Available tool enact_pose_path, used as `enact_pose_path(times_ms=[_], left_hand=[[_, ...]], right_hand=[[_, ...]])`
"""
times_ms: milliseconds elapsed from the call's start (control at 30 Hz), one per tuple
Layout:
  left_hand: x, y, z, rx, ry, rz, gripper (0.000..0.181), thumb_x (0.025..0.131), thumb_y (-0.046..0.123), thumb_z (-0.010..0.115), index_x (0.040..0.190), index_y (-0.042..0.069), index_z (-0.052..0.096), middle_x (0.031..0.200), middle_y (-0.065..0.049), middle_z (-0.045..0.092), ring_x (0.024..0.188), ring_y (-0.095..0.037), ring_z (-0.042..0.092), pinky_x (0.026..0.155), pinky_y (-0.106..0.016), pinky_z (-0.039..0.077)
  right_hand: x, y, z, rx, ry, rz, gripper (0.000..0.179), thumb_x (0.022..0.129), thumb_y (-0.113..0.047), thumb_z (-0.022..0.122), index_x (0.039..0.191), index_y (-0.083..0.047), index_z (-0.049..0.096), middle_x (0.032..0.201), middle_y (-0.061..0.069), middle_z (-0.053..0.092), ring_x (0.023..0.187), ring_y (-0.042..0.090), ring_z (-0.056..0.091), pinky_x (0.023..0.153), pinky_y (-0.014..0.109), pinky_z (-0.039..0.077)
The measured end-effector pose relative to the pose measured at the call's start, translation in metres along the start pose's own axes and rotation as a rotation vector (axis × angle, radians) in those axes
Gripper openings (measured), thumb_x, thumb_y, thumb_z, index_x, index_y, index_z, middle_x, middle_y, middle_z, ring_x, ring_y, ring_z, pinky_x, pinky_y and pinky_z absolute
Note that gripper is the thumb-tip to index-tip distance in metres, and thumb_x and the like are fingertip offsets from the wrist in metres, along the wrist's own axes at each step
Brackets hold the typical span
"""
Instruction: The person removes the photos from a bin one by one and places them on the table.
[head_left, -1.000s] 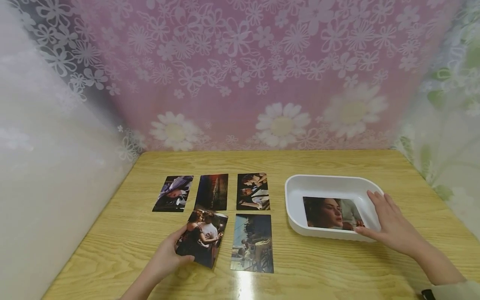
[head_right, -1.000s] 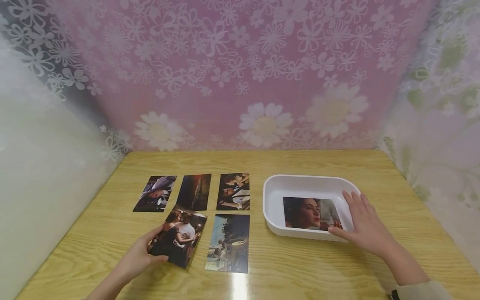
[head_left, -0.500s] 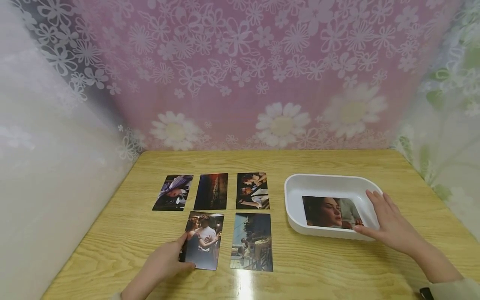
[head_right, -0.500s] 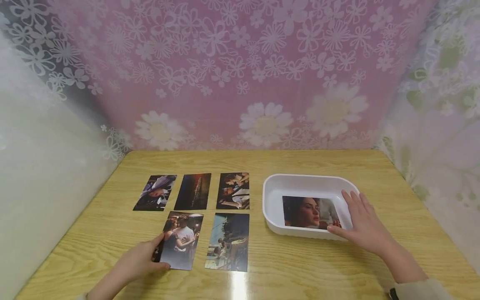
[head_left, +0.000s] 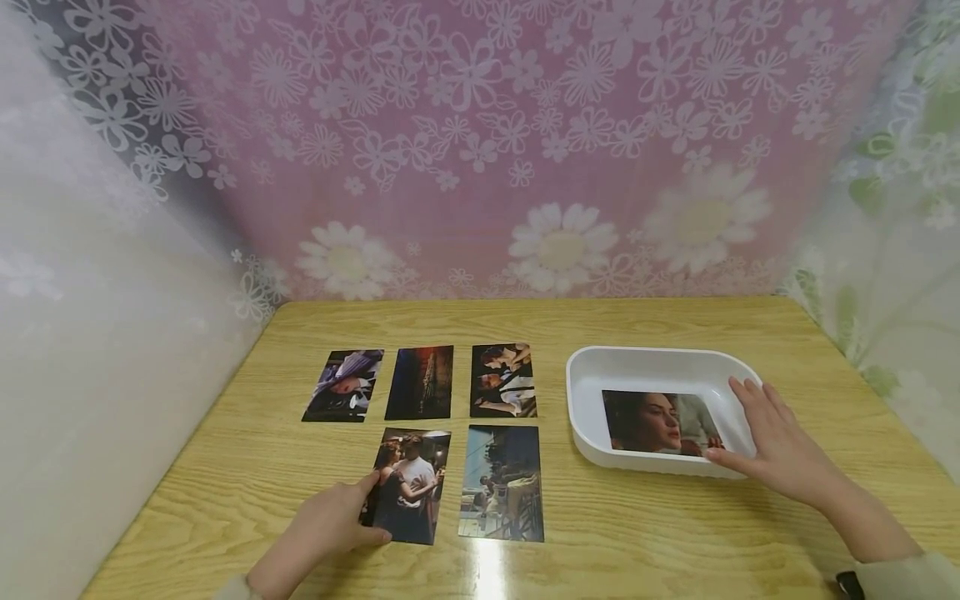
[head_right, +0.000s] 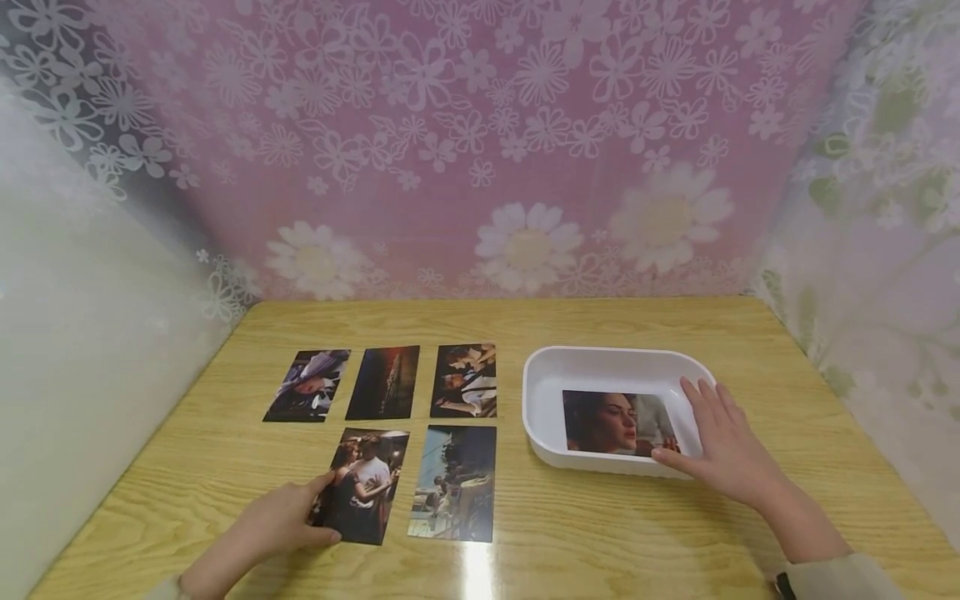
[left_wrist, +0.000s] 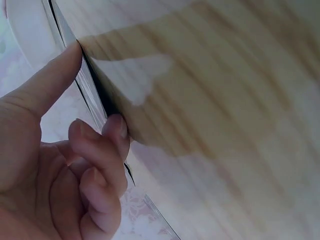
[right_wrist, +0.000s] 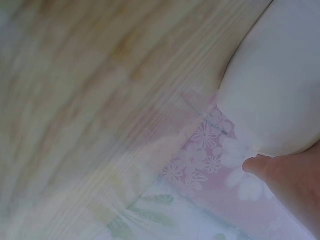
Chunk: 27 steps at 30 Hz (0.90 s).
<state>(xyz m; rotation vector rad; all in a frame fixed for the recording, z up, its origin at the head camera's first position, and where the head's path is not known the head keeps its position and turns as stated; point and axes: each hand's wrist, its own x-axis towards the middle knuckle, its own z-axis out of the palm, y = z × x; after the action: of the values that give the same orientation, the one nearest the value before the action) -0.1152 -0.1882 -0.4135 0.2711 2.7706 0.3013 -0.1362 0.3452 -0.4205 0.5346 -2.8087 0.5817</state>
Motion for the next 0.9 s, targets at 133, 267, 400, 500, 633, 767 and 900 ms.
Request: enact_pose_path(times_ms=[133,267,400,500,633,767,900], left_hand=[[0.000,0.001,0.000,0.013,-0.001,-0.003,0.090,0.059,0.051,0.075,0.128,0.002,0.045,0.096,-0.016,0.061,0.082,-0.032,0.058,0.058,-0.045,0.045],[0.000,0.001,0.000,0.035,-0.012,-0.015,0.092,0.059,0.053,0.074,0.129,0.002,0.044,0.094,-0.015,0.061,0.081,-0.032,0.058,0.056,-0.045,0.045],[0.000,0.003,-0.002,0.031,-0.013,-0.009,0.091,0.059,0.053,0.074,0.129,0.004,0.043,0.093,-0.014,0.061,0.079,-0.031,0.058,0.056,-0.044,0.045],[0.000,0.007,-0.005,0.006,0.016,0.032,0.087,0.061,0.051,0.074,0.128,0.004,0.044,0.095,-0.012,0.063,0.077,-0.028,0.059,0.056,-0.041,0.046],[0.003,0.021,-0.012,-0.009,0.075,0.096,0.083,0.066,0.049,0.071,0.130,0.006,0.041,0.066,-0.003,0.059,0.053,-0.016,0.052,0.041,-0.031,0.036],[0.012,0.042,-0.019,0.007,0.159,0.194,0.080,0.072,0.048,0.067,0.134,0.008,0.036,0.044,0.005,0.039,0.037,-0.008,0.030,0.036,-0.025,0.019],[0.022,0.067,-0.024,0.061,0.219,0.304,0.079,0.075,0.048,0.064,0.137,0.010,0.033,0.043,0.006,0.035,0.036,-0.007,0.027,0.035,-0.023,0.018]], right_hand=[[0.000,-0.001,0.000,0.003,-0.003,0.008,0.100,0.074,-0.035,0.069,0.141,0.001,0.005,0.135,0.034,0.013,0.129,0.037,-0.010,0.101,0.043,-0.010],[0.000,-0.001,0.001,0.001,0.001,0.010,0.099,0.074,-0.035,0.070,0.141,0.001,0.006,0.135,0.034,0.014,0.129,0.037,-0.009,0.101,0.043,-0.009],[0.000,-0.002,0.001,0.006,-0.002,0.011,0.099,0.074,-0.035,0.069,0.141,0.001,0.006,0.136,0.034,0.013,0.129,0.037,-0.009,0.101,0.043,-0.010],[-0.001,-0.002,0.001,0.014,-0.014,0.011,0.099,0.075,-0.035,0.069,0.141,0.000,0.005,0.136,0.034,0.011,0.129,0.037,-0.011,0.101,0.043,-0.011],[-0.001,-0.002,0.001,0.013,-0.013,0.009,0.099,0.075,-0.035,0.069,0.141,0.001,0.005,0.136,0.034,0.012,0.129,0.037,-0.011,0.101,0.043,-0.011],[-0.001,-0.001,0.000,0.009,-0.005,0.012,0.099,0.074,-0.035,0.069,0.141,0.001,0.006,0.136,0.035,0.013,0.129,0.037,-0.010,0.101,0.042,-0.011],[-0.001,-0.002,0.000,0.014,-0.015,0.017,0.098,0.075,-0.035,0.069,0.141,0.001,0.006,0.137,0.034,0.012,0.129,0.036,-0.011,0.101,0.044,-0.010]])
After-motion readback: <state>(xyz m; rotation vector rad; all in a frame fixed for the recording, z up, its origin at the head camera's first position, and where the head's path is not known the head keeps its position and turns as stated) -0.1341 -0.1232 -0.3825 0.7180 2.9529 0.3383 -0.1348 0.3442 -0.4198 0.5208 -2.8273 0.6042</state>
